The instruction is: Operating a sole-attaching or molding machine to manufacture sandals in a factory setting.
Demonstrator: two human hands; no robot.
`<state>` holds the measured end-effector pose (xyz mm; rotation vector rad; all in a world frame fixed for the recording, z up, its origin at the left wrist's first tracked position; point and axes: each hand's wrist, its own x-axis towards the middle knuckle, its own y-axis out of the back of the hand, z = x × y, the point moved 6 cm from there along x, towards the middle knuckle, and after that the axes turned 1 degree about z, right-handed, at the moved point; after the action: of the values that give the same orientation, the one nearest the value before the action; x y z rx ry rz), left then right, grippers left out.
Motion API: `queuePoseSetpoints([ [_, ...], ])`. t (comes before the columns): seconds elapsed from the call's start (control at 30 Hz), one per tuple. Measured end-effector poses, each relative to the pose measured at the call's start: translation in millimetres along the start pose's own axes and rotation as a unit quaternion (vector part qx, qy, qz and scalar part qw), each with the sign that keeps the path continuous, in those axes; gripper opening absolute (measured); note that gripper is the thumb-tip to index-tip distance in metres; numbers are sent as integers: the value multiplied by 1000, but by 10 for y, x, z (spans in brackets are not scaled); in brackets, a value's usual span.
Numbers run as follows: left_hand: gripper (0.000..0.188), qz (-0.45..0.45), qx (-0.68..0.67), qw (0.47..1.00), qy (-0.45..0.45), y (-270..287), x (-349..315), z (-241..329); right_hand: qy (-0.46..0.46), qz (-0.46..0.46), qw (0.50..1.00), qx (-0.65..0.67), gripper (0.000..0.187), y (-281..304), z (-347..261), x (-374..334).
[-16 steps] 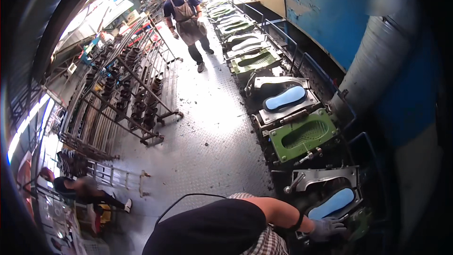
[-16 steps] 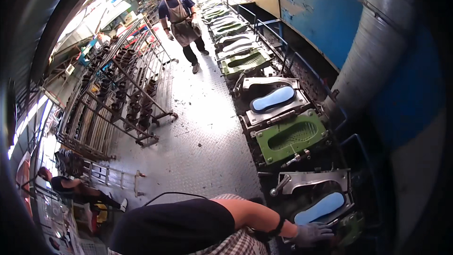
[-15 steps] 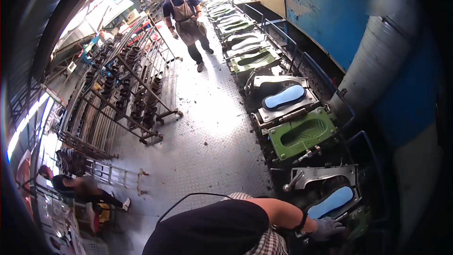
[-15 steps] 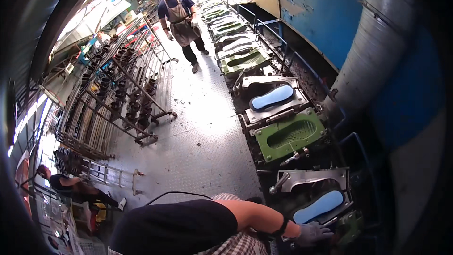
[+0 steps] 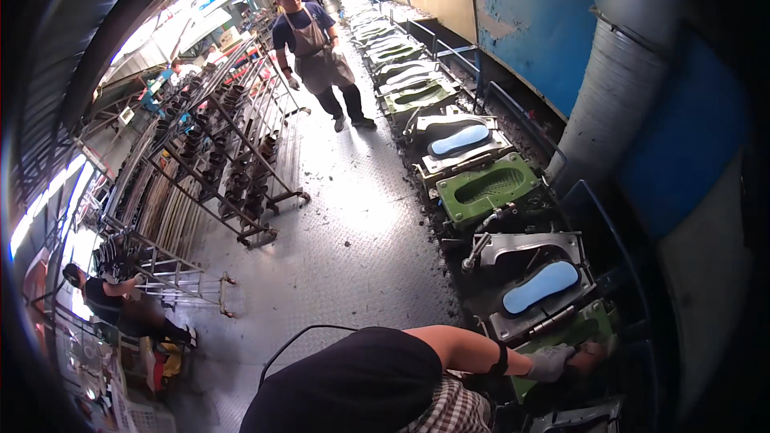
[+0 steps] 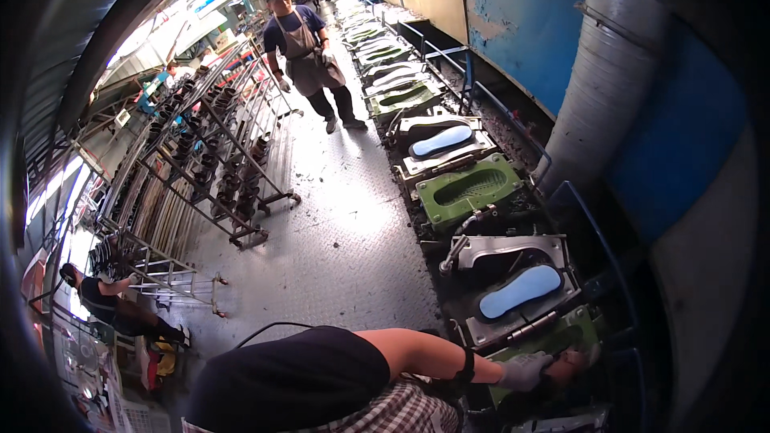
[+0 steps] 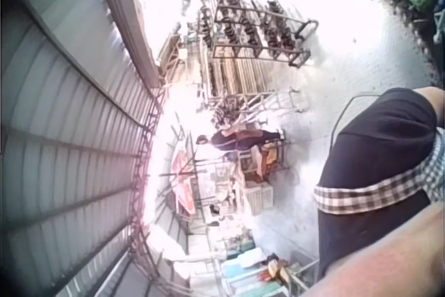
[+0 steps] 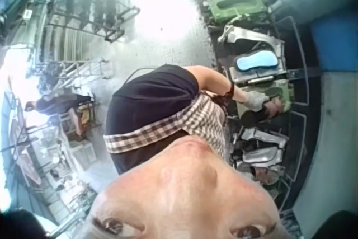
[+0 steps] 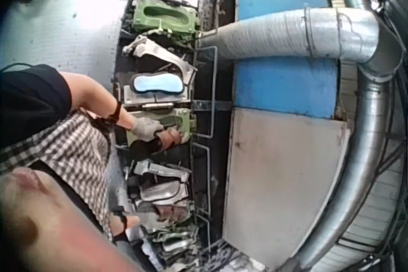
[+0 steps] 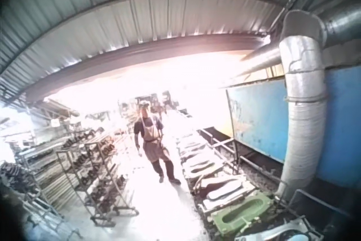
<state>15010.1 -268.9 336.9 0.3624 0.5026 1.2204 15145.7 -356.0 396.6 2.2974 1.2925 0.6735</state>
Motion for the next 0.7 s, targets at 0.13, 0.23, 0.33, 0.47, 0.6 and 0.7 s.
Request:
queuePoseSetpoints([
  [0.13,54,-13,-64,998,-8,-562,-165,342,-60,-4,996,72,37,424,483,-134],
  [0.23,62,2,-120,992,-36,-1133,-357,655,-128,35,984,122,34,905,1094,-369],
  [0.33,63,-132,-182,974,-25,-1201,-552,1180,-225,87,953,183,31,1258,1732,-787],
  [0.47,69,-190,-314,926,-95,-1858,-536,1173,-279,131,906,290,28,1237,2258,-1047],
  [0.6,71,-258,-321,910,-51,-2765,-754,595,-366,245,842,311,24,1823,2329,-1304],
  [0.7,57,-115,-164,980,10,-2910,-734,668,-358,317,830,287,28,2270,2651,-1628],
])
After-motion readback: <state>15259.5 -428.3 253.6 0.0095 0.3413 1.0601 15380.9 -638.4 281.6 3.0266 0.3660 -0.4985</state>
